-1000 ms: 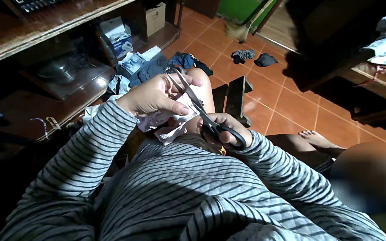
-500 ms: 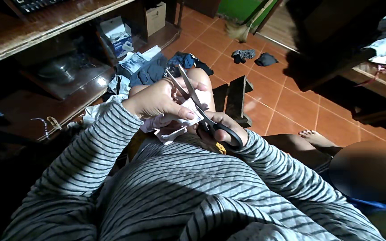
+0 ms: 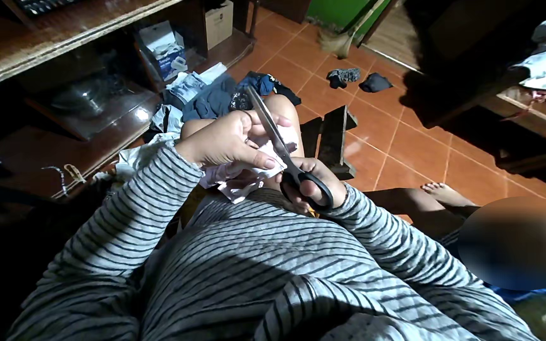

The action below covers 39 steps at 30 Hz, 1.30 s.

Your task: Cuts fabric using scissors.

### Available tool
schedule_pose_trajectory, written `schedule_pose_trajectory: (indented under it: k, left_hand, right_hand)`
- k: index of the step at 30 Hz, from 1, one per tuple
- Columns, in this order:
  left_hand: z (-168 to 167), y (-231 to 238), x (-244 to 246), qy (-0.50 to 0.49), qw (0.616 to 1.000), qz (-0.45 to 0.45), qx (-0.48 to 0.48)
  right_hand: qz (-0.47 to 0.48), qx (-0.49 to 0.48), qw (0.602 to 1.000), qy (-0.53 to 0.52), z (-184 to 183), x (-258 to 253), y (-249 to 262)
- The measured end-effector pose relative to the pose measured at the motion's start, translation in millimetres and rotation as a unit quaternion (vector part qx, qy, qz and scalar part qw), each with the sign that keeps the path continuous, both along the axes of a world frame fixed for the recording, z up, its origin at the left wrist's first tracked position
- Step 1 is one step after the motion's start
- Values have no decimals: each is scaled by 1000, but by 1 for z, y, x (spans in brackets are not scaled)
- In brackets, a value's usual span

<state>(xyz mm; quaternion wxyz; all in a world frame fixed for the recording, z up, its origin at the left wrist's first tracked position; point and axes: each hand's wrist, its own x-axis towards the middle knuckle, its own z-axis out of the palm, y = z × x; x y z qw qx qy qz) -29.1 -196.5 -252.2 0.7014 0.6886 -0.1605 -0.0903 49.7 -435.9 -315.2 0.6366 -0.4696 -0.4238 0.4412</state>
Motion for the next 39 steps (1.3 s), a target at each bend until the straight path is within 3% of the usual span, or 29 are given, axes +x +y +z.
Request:
schedule_pose_trajectory:
  k: [2, 5, 12, 19, 25, 29, 31, 35, 39]
  left_hand:
    - [-1, 3, 0, -7, 1000, 20, 14]
    - [-2, 9, 0, -47, 996, 76, 31]
    - [-11, 7, 3, -69, 993, 88, 21]
    - [-26, -4, 7, -80, 994, 72, 22]
    - [-47, -12, -9, 54, 988, 136, 52]
    - [-60, -14, -10, -54, 981, 185, -17]
    - [-59, -9, -9, -90, 973, 210, -42]
    - [-54, -4, -10, -154, 950, 269, -14]
    - [-56, -6, -8, -179, 943, 280, 11]
  right_hand:
    - [0, 17, 1000, 6, -1, 0, -1]
    - [-34, 25, 995, -92, -4, 5, -8]
    - [-257, 6, 954, -151, -2, -3, -2]
    - [-264, 23, 951, -156, 12, -4, 21]
    - [-325, 38, 937, -120, 8, -5, 28]
    - [-285, 18, 946, -154, 2, -7, 20]
    - [-220, 23, 960, -175, -3, -2, 10]
    - [-112, -25, 973, -199, -18, 9, -19]
    - [-67, -48, 980, -180, -27, 9, -35]
